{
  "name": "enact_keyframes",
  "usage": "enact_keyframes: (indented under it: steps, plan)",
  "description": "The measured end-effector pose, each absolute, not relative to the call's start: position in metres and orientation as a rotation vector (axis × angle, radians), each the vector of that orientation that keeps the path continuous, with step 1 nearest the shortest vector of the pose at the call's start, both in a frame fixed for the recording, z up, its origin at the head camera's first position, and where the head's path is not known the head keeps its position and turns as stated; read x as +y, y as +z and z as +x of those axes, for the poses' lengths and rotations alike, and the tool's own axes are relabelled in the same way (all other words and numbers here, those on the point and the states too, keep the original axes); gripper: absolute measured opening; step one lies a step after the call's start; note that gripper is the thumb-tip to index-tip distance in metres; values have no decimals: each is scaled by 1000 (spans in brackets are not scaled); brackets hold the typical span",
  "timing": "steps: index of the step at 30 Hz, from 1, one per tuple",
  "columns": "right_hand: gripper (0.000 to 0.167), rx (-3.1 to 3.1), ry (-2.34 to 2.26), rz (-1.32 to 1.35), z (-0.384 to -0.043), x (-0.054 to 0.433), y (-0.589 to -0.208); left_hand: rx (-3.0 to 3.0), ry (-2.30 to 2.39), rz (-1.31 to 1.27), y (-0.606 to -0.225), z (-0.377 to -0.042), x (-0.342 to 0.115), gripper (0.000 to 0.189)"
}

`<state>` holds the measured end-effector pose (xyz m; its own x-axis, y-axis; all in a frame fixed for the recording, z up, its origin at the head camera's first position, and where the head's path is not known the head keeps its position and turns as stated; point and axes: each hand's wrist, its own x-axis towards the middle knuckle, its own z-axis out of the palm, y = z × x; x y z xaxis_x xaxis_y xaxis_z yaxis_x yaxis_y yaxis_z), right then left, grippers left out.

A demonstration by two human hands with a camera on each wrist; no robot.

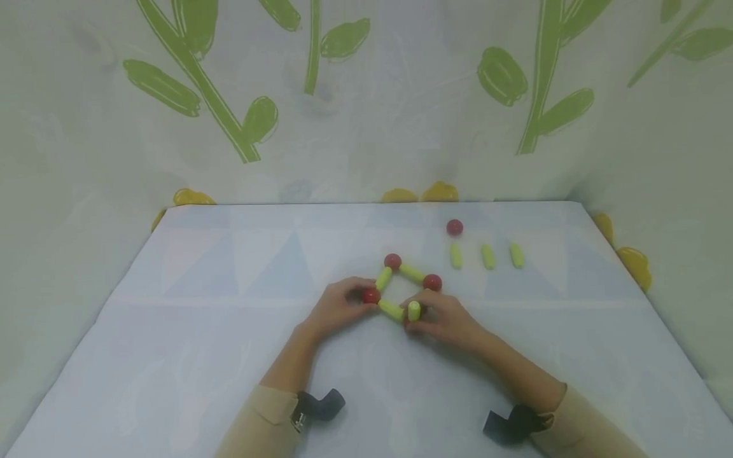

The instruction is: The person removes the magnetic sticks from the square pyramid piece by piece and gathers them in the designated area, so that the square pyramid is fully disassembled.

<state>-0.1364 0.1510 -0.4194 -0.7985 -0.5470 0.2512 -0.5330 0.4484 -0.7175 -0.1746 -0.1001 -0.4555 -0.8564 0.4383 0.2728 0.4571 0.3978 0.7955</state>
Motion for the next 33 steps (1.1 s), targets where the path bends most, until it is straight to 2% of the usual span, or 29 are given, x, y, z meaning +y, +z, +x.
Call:
enact_keyframes:
  steps: [3, 9, 15, 19, 22, 29, 33]
  plan:
    - [31, 2702, -1311, -926, -137, 152, -419, -2608, -1496, -843, -456, -175, -100, 39]
    - [59, 2784, -1396, -964, -136, 155, -424, -2608, -1509, -827, -456, -177, -99, 40]
    - [47, 2847, -1414, -885, -133, 153, -427, -2632, -1528, -798, -454, -176, -99, 41]
    - [47, 2843, -1424, -881, -137, 153, -427, -2646, -1517, -783, -453, -177, -99, 40]
    - [52, 2799, -1479, -773, -140, 153, -426, -2648, -1525, -781, -453, -177, -100, 39]
    - [62, 2536, -1683, -308, -146, 155, -426, -2628, -1562, -793, -453, -175, -99, 40]
    - [67, 2463, -1740, -209, -149, 158, -426, -2613, -1566, -788, -455, -174, -97, 41]
